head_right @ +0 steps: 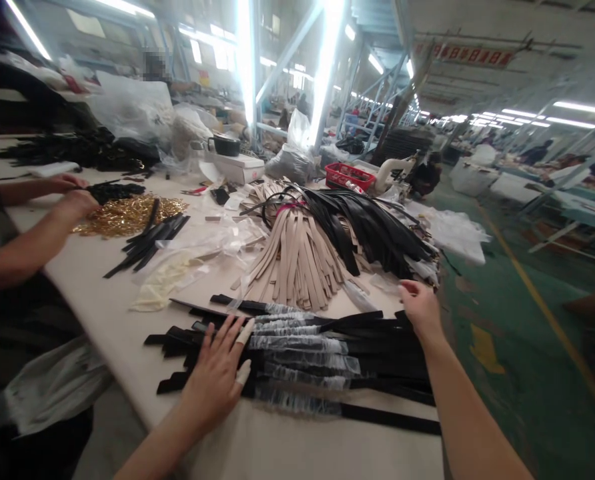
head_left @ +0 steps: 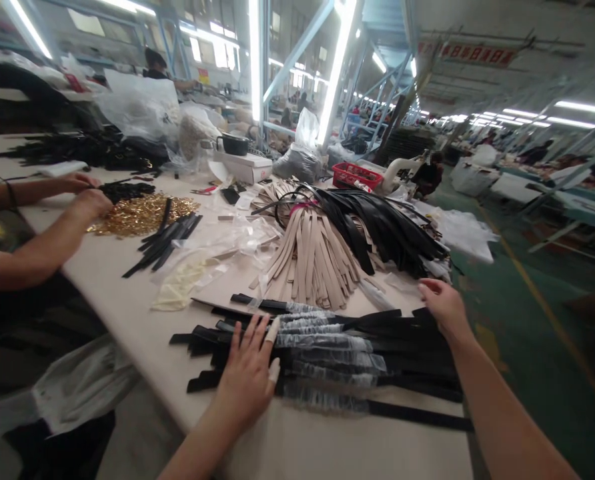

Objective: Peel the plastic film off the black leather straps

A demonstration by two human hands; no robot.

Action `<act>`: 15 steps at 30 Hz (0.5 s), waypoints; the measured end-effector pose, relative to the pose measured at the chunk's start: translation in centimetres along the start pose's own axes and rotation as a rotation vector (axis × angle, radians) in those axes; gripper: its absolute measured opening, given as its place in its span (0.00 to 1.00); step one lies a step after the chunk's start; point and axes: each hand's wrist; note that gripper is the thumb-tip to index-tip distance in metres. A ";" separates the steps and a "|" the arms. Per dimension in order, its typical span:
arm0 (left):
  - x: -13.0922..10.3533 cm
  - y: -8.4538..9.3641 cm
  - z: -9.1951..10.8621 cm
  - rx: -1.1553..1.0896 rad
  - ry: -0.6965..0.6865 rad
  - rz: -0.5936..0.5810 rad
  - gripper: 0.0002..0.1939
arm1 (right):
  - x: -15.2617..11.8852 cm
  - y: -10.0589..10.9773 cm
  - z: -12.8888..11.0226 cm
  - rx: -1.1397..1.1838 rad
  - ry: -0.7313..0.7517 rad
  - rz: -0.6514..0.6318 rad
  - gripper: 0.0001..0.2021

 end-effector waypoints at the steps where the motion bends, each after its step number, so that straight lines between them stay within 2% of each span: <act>1: -0.1 -0.9 0.5 -0.004 -0.045 -0.022 0.33 | 1.8 -2.1 -1.0 -0.034 0.017 -0.098 0.19; 4: -0.8 -2.9 1.5 -0.019 -0.067 -0.068 0.34 | 6.2 -8.3 -3.9 -0.160 0.048 -0.277 0.14; 6: -1.4 -3.3 1.5 -0.050 -0.040 -0.088 0.35 | 7.8 -11.8 -5.4 -0.254 0.043 -0.329 0.13; 8: -1.8 -3.3 1.3 -0.102 -0.024 -0.113 0.35 | 8.6 -14.4 -6.3 -0.343 0.029 -0.358 0.15; 11: -2.0 -3.0 0.9 -0.186 0.002 -0.125 0.34 | 9.2 -16.3 -6.8 -0.435 0.033 -0.372 0.16; 13: -2.1 -2.9 0.7 -0.236 0.019 -0.129 0.34 | 9.6 -16.2 -7.0 -0.457 0.063 -0.370 0.16; 15: -2.1 -2.9 0.5 -0.283 0.024 -0.135 0.32 | 10.0 -15.1 -7.1 -0.447 0.102 -0.355 0.18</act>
Point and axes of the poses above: each hand's wrist, its own x-axis towards the middle knuckle, its own y-axis out of the back of the hand, z = x × y, and after that the axes turned 6 degrees about -z, right-handed
